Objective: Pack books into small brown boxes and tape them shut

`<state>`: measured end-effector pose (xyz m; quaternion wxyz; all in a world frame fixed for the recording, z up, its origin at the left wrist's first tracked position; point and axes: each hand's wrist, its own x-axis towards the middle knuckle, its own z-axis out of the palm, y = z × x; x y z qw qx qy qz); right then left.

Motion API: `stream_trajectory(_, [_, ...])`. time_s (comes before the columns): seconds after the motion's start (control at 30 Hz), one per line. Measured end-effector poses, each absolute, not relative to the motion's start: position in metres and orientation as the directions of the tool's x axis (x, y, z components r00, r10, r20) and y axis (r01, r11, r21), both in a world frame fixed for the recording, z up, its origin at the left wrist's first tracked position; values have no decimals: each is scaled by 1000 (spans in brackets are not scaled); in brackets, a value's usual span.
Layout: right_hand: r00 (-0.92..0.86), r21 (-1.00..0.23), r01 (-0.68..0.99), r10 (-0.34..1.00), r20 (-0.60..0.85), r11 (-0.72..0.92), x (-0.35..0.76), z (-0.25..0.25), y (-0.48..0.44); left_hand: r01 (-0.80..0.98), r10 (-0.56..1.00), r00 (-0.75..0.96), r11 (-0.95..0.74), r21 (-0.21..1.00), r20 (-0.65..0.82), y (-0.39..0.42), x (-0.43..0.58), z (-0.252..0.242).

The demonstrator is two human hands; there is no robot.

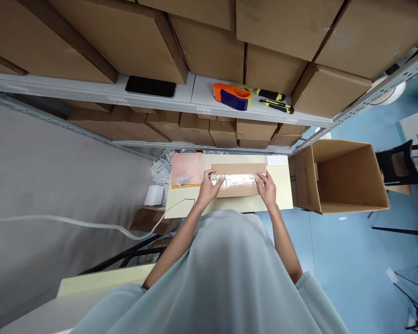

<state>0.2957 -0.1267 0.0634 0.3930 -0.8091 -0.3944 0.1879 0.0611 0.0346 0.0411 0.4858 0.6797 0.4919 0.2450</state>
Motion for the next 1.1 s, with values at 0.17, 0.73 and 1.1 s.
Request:
stream_trajectory(0.17, [585, -782, 469, 808, -73, -410, 303, 68, -114, 433, 905, 387, -10, 902, -175, 37, 63, 37])
stream_trajectory(0.73, [530, -686, 581, 844, -89, -437, 284, 58, -106, 306, 945, 316, -18, 952, -84, 49, 49, 15])
stream_trajectory(1.1, [540, -643, 612, 837, -84, -459, 325, 39, -86, 316, 943, 326, -46, 948, -64, 67, 85, 15])
